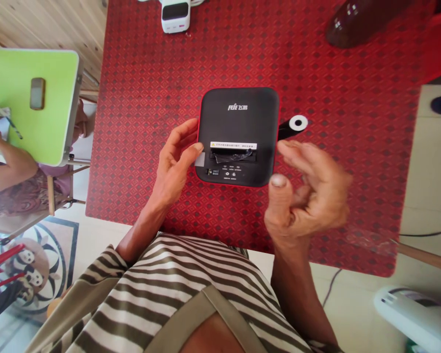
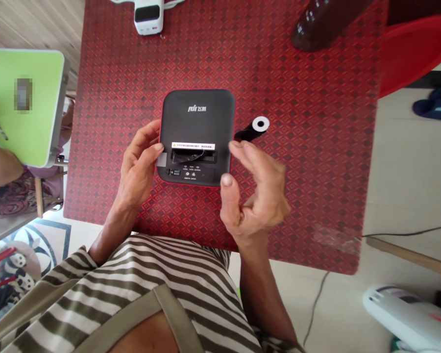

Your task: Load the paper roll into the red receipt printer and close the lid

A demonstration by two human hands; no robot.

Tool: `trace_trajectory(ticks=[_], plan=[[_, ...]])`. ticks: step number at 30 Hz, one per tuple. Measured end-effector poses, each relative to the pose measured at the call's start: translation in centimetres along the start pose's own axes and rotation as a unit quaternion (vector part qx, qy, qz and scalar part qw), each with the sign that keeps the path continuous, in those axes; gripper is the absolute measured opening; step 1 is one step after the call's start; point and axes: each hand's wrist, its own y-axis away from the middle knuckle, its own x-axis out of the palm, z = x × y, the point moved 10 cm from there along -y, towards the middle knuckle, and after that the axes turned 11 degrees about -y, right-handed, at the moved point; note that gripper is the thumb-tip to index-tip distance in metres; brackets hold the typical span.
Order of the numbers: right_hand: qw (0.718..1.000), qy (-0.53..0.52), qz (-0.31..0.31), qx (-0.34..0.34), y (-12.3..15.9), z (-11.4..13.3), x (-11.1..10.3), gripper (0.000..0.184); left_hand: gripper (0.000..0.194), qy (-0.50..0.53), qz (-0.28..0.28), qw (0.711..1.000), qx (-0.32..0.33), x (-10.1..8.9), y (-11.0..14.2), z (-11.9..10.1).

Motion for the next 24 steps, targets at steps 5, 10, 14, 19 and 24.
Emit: trace_trajectory(ticks=[5,10,14,19,24], plan=[[0.998,-0.002,-0.066,0.007,1.9,-1.1,0.1,0.069,0.057,0.008,0.004,1.0,-0.022,-0.6,1.4,-1.0],[0.974,0.018,-0.221,-0.053,4.4,-0.8,-1.6,0.06,0.056,-0.033,0.002,0.999,-0.036,-0.9,2.0,-1.7],[0.968,0.032,-0.242,-0.062,5.0,-1.2,-1.3,0.059,0.051,-0.052,-0.003,0.998,-0.044,-0.7,2.0,-1.7],[0.968,0.043,-0.242,-0.052,5.5,-2.1,-1.1,0.063,0.046,-0.065,-0.001,0.997,-0.031,0.0,1.9,-1.8],[0.967,0.056,-0.245,-0.048,5.9,-2.8,-0.9,0.064,0.051,-0.032,-0.024,0.997,-0.066,0.3,1.9,-1.4]])
